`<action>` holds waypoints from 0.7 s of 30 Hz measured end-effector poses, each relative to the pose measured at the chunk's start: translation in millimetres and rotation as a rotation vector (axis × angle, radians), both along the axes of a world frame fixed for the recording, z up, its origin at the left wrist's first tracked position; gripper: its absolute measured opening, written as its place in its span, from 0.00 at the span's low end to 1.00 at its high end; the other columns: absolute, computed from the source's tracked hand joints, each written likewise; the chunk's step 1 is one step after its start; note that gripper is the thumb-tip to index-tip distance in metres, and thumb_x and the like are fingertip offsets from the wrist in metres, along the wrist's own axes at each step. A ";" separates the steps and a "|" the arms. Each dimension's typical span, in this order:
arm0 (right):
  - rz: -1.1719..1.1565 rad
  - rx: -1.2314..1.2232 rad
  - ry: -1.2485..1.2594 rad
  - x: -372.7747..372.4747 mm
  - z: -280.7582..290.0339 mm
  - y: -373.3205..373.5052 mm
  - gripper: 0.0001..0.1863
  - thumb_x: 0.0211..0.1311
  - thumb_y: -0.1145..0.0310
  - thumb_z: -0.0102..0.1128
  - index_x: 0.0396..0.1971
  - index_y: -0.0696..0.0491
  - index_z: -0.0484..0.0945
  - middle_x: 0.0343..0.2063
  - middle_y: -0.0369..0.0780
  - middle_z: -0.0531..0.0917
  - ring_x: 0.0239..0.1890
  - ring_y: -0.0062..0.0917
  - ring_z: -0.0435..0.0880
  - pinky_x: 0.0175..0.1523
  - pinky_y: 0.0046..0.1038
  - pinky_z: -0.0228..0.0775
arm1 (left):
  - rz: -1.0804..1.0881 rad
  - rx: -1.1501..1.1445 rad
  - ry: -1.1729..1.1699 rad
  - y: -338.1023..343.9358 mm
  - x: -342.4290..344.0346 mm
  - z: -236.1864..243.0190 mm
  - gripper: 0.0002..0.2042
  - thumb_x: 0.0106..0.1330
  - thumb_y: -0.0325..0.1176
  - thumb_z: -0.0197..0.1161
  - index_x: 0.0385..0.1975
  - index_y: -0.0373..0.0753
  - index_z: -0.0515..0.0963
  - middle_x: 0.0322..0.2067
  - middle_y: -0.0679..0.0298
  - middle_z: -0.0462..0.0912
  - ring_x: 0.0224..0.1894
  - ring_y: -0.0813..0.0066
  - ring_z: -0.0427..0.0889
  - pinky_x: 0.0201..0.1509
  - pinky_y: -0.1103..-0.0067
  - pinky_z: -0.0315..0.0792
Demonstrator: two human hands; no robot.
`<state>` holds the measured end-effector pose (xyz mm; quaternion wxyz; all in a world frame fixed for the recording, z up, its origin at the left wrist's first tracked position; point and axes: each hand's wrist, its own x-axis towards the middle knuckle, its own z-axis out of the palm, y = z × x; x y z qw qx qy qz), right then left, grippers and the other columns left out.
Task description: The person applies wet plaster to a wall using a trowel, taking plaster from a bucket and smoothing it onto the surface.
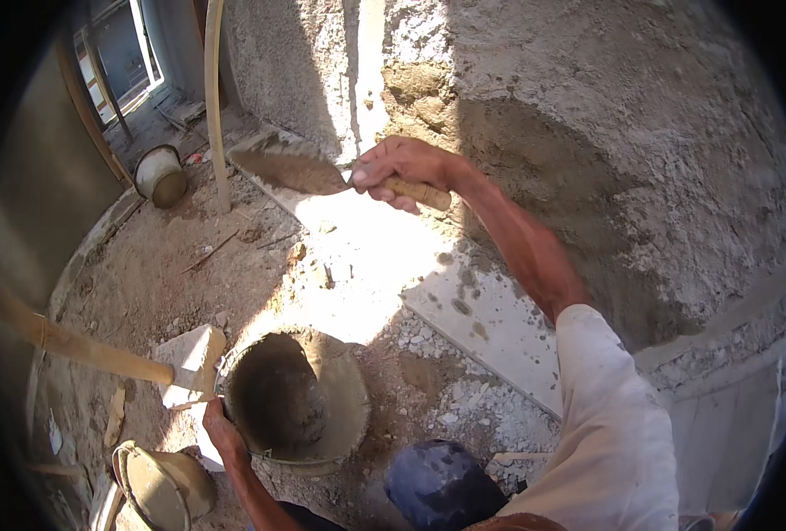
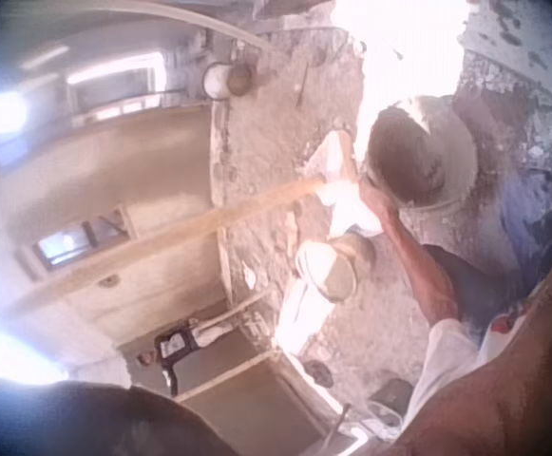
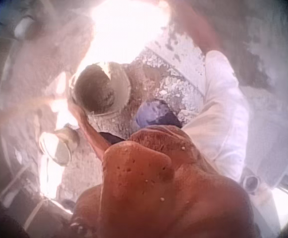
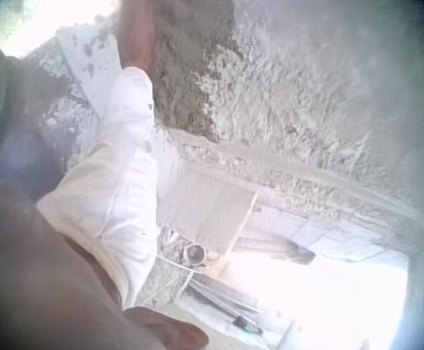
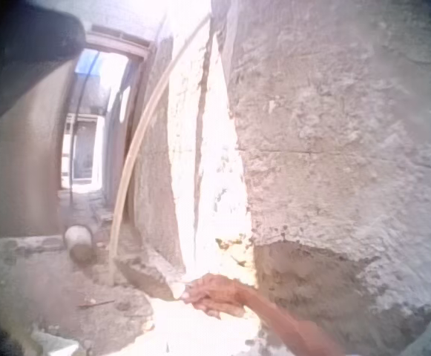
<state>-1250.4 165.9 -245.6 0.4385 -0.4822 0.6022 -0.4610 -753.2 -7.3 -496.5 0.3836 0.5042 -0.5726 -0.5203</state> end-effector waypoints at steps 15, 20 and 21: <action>-0.491 0.328 0.301 163.9 -266.8 196.6 0.13 0.71 0.63 0.59 0.42 0.58 0.77 0.27 0.43 0.82 0.28 0.33 0.83 0.36 0.39 0.75 | -0.267 -0.399 -0.358 11.6 -50.3 18.4 0.22 0.79 0.45 0.48 0.31 0.29 0.71 0.26 0.56 0.70 0.33 0.64 0.68 0.41 0.65 0.64; -0.111 0.112 0.864 261.4 -269.1 117.8 0.15 0.67 0.65 0.62 0.48 0.57 0.77 0.41 0.51 0.85 0.43 0.47 0.88 0.47 0.48 0.80 | -0.339 -0.163 -0.272 48.0 -23.4 59.6 0.22 0.79 0.48 0.50 0.28 0.34 0.72 0.22 0.68 0.66 0.29 0.78 0.65 0.36 0.72 0.63; -0.079 0.158 0.999 266.2 -271.4 96.4 0.14 0.66 0.67 0.61 0.48 0.58 0.78 0.41 0.51 0.85 0.42 0.47 0.89 0.45 0.47 0.82 | -0.390 -0.135 -0.245 49.8 -16.7 57.1 0.22 0.79 0.48 0.50 0.28 0.34 0.71 0.22 0.69 0.66 0.29 0.78 0.64 0.35 0.73 0.62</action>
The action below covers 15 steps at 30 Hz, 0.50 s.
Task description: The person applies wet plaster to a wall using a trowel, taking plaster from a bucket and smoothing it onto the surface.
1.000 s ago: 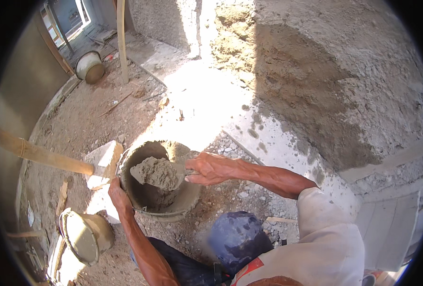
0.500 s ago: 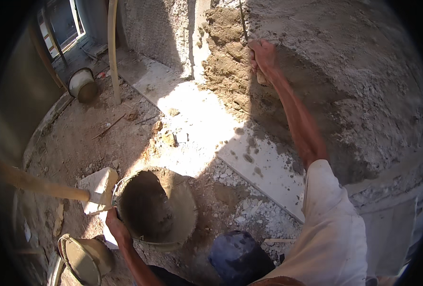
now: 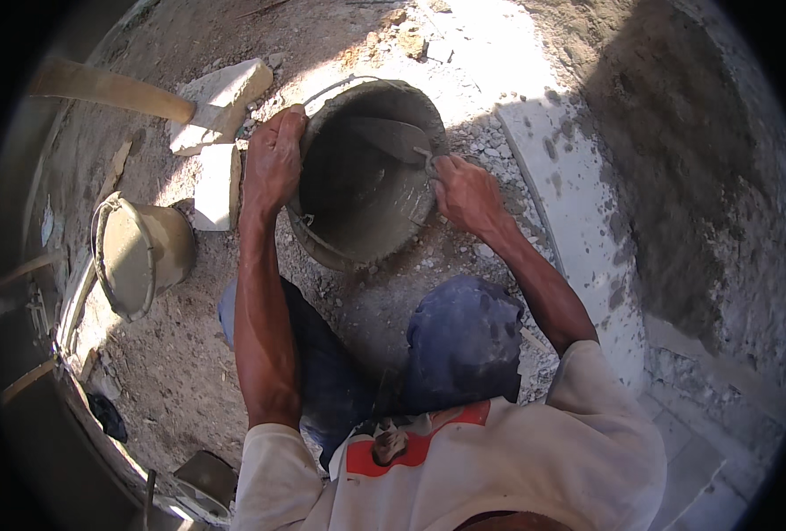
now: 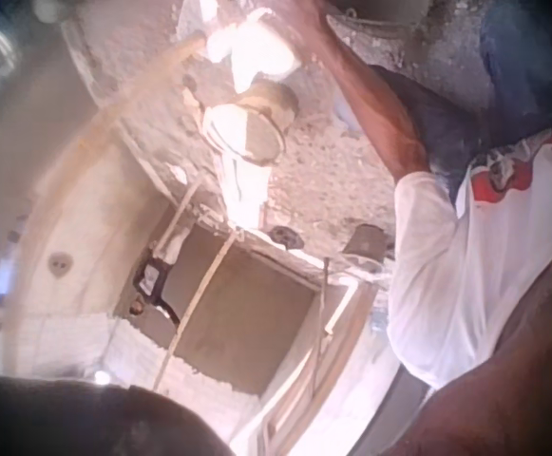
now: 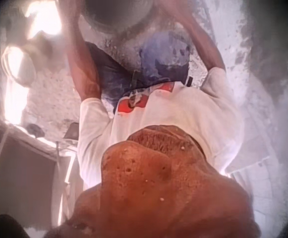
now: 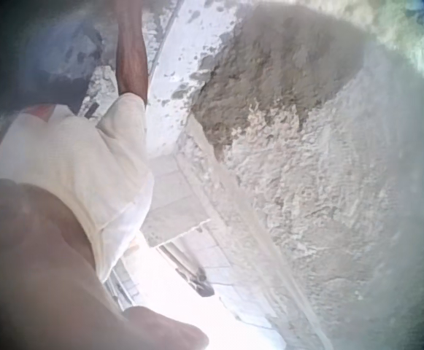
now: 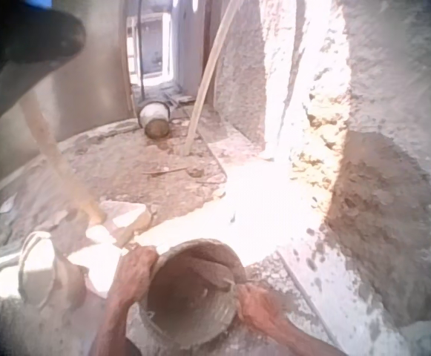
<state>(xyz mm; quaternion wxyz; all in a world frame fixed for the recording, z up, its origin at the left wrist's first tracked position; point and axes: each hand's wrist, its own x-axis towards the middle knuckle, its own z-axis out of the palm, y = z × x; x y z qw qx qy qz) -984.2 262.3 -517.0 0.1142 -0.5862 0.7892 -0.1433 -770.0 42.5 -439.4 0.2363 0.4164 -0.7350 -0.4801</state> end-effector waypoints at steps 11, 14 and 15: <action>0.534 0.211 0.189 26.6 -28.1 0.0 0.16 0.64 0.71 0.58 0.48 0.64 0.78 0.39 0.54 0.84 0.36 0.46 0.91 0.35 0.45 0.85 | -0.036 0.021 0.074 38.6 -6.6 -12.5 0.23 0.79 0.47 0.50 0.29 0.31 0.74 0.21 0.64 0.68 0.28 0.74 0.65 0.35 0.70 0.65; 0.407 0.211 0.132 8.7 -2.1 14.7 0.16 0.63 0.71 0.56 0.48 0.63 0.77 0.38 0.54 0.85 0.34 0.49 0.90 0.35 0.48 0.84 | -0.028 -0.032 0.055 55.3 -10.6 -3.7 0.23 0.78 0.46 0.51 0.30 0.30 0.75 0.21 0.61 0.69 0.28 0.73 0.66 0.34 0.69 0.65; 0.307 0.181 0.142 0.8 -3.4 15.8 0.16 0.61 0.71 0.57 0.46 0.64 0.79 0.37 0.55 0.85 0.33 0.48 0.90 0.35 0.48 0.84 | -0.027 -0.034 0.057 59.5 -13.2 -4.1 0.23 0.78 0.46 0.51 0.30 0.30 0.76 0.21 0.61 0.70 0.28 0.73 0.66 0.35 0.69 0.66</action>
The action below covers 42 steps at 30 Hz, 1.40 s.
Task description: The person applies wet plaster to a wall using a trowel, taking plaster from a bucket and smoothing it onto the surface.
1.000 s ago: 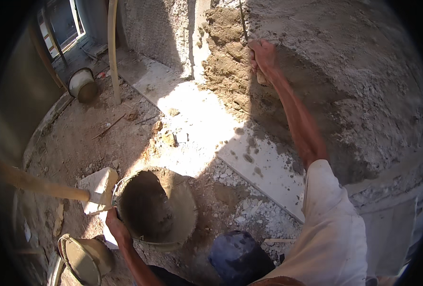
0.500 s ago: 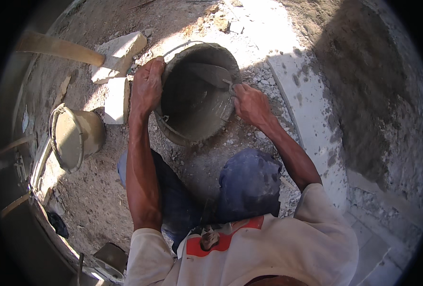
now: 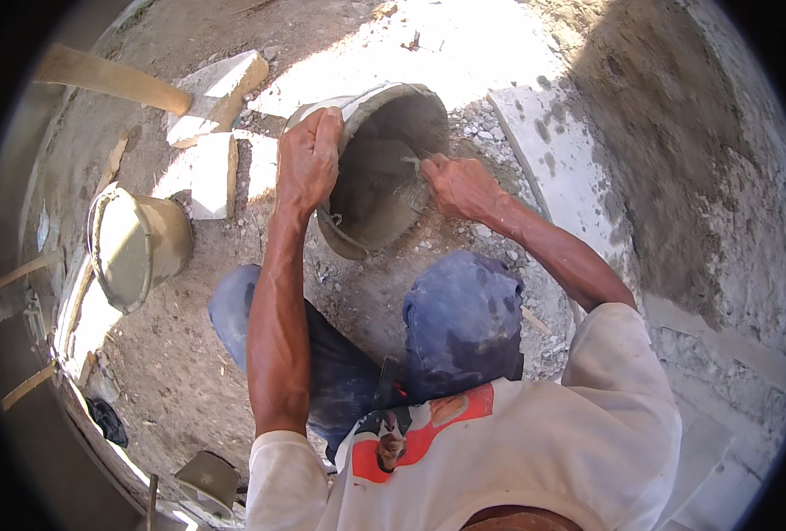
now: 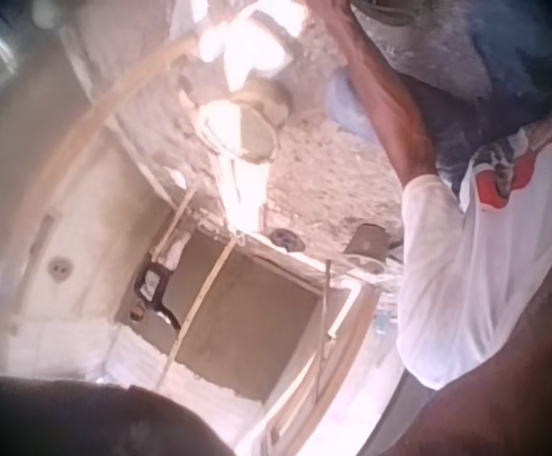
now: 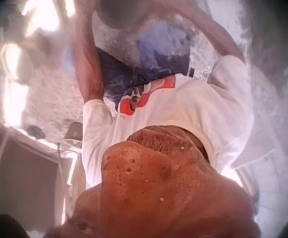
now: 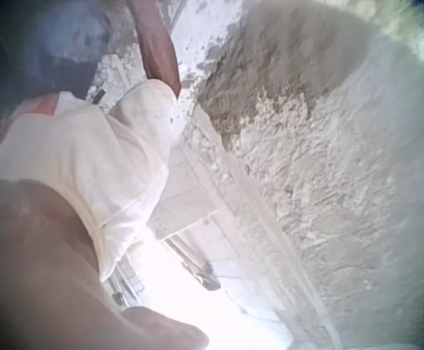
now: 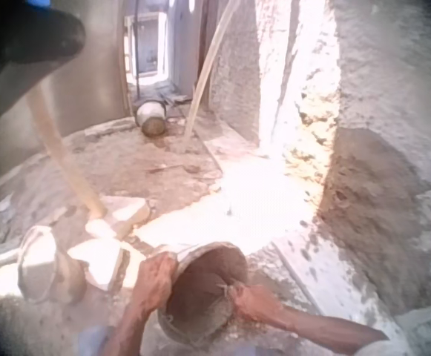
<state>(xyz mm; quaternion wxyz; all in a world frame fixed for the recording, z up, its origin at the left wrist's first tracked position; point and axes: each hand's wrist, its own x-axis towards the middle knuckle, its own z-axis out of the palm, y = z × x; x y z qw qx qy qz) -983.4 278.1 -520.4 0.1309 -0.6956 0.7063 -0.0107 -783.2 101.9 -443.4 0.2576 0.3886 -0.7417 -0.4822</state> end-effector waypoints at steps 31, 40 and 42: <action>-0.057 -0.090 -0.787 -55.5 220.1 -32.7 0.21 0.76 0.55 0.58 0.43 0.62 0.77 0.19 0.39 0.78 0.17 0.30 0.80 0.24 0.32 0.76 | 0.334 0.044 0.156 -102.9 50.2 -44.9 0.18 0.79 0.40 0.46 0.28 0.33 0.71 0.29 0.65 0.72 0.33 0.71 0.66 0.43 0.69 0.66; -1.107 -0.792 -0.758 -334.2 266.8 18.0 0.12 0.79 0.63 0.53 0.32 0.52 0.73 0.19 0.32 0.75 0.12 0.16 0.69 0.14 0.25 0.66 | 0.372 0.134 0.164 -100.0 34.5 -64.5 0.17 0.79 0.38 0.45 0.28 0.34 0.68 0.27 0.64 0.67 0.33 0.70 0.63 0.41 0.69 0.64; -0.979 -1.197 -0.974 -294.1 260.5 68.6 0.14 0.79 0.61 0.53 0.29 0.48 0.68 0.17 0.31 0.73 0.11 0.17 0.69 0.16 0.26 0.66 | 0.345 0.001 0.093 -99.5 40.4 -48.2 0.18 0.79 0.39 0.45 0.28 0.33 0.67 0.26 0.64 0.65 0.33 0.69 0.62 0.41 0.69 0.64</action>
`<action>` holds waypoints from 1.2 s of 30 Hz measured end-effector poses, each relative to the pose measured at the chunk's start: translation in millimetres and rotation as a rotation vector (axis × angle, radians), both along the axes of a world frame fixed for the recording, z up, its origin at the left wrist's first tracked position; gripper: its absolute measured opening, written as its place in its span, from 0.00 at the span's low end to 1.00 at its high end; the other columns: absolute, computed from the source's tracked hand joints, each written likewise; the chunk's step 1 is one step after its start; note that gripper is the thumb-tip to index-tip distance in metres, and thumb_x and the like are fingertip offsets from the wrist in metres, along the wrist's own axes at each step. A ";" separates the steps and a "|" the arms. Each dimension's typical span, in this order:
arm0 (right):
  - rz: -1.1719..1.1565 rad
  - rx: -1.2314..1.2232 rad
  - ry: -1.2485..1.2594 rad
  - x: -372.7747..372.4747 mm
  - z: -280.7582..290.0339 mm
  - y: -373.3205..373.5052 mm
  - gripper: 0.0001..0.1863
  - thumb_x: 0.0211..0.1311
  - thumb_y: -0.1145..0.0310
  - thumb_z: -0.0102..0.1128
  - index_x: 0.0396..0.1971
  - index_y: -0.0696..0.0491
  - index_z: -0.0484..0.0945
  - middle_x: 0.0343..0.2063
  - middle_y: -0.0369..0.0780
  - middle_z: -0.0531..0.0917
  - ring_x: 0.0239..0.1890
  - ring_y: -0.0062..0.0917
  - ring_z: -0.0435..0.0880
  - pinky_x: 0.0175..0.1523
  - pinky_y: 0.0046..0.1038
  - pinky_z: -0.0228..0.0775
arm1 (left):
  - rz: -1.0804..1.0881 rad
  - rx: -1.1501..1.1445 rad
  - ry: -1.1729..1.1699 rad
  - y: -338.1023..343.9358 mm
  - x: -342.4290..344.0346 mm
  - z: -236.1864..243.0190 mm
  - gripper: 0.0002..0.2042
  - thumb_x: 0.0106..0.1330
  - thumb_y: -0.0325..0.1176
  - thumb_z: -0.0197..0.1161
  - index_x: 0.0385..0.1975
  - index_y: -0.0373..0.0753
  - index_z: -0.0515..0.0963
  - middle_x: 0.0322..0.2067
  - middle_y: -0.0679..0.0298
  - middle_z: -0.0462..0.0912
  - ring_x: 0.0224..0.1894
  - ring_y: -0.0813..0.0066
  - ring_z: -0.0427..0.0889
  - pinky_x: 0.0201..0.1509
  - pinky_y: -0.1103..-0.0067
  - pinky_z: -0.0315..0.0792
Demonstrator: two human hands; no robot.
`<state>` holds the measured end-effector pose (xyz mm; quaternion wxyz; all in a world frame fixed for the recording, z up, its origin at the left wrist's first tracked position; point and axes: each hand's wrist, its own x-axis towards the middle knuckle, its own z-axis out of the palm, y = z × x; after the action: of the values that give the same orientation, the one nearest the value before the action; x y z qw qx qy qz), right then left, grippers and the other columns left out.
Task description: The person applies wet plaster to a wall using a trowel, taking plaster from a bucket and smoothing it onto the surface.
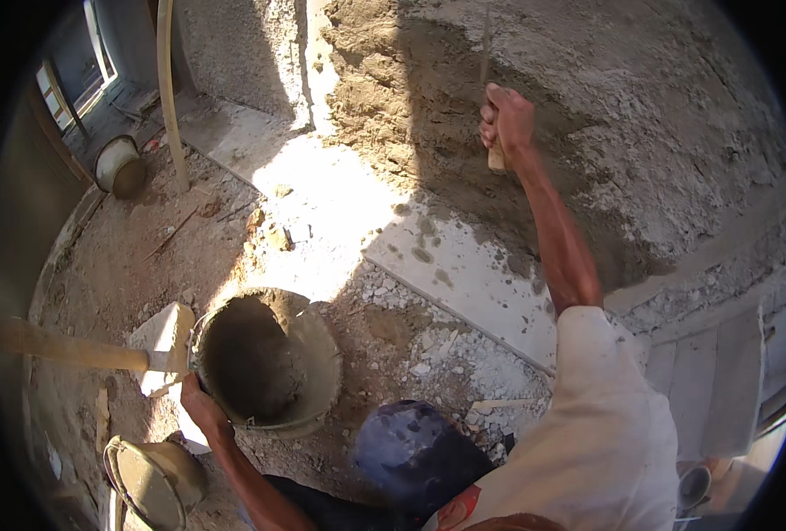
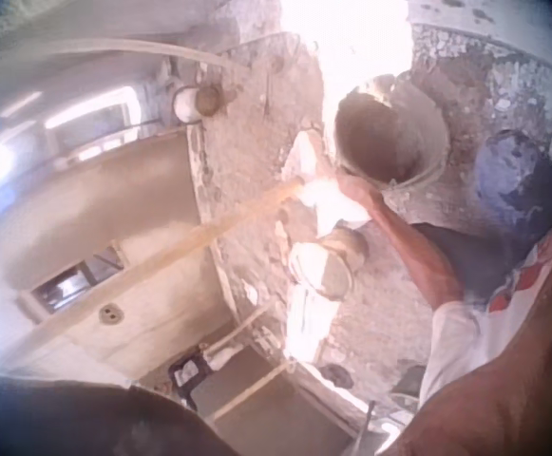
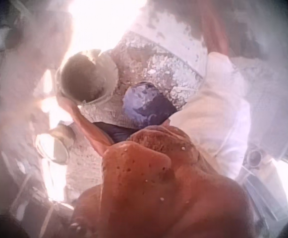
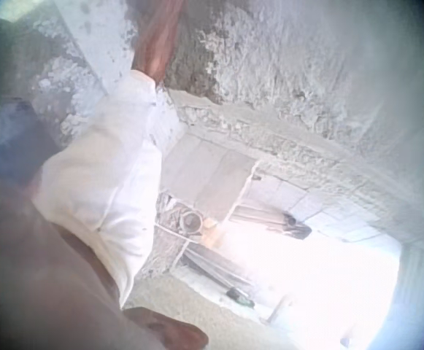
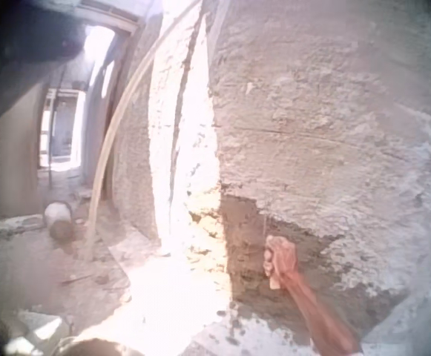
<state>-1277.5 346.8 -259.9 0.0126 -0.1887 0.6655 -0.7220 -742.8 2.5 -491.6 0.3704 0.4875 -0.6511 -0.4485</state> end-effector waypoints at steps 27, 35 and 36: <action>1.356 1.232 1.086 264.5 -273.2 -114.1 0.14 0.59 0.71 0.58 0.37 0.67 0.82 0.26 0.57 0.86 0.28 0.51 0.88 0.31 0.45 0.83 | -0.383 -0.048 -0.041 98.9 -49.4 41.6 0.22 0.79 0.44 0.53 0.30 0.30 0.78 0.21 0.65 0.71 0.28 0.77 0.66 0.32 0.71 0.64; 1.315 0.804 0.276 347.1 -283.2 -89.5 0.20 0.59 0.66 0.62 0.47 0.65 0.83 0.37 0.61 0.87 0.44 0.57 0.87 0.52 0.50 0.78 | -0.231 -0.047 -0.105 80.5 -42.7 49.0 0.23 0.77 0.45 0.51 0.29 0.28 0.77 0.22 0.59 0.73 0.28 0.71 0.69 0.36 0.68 0.67; 1.309 0.766 0.250 347.5 -282.8 -86.0 0.22 0.60 0.65 0.62 0.49 0.65 0.82 0.39 0.61 0.87 0.45 0.56 0.87 0.54 0.50 0.77 | -0.220 -0.091 -0.118 74.9 -41.3 48.2 0.23 0.77 0.45 0.51 0.29 0.28 0.76 0.23 0.58 0.73 0.29 0.70 0.69 0.37 0.67 0.67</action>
<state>-930.0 260.8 -542.7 0.4266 -0.6068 0.6183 -0.2599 -784.1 77.4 -443.4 0.3019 0.4212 -0.7410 -0.4271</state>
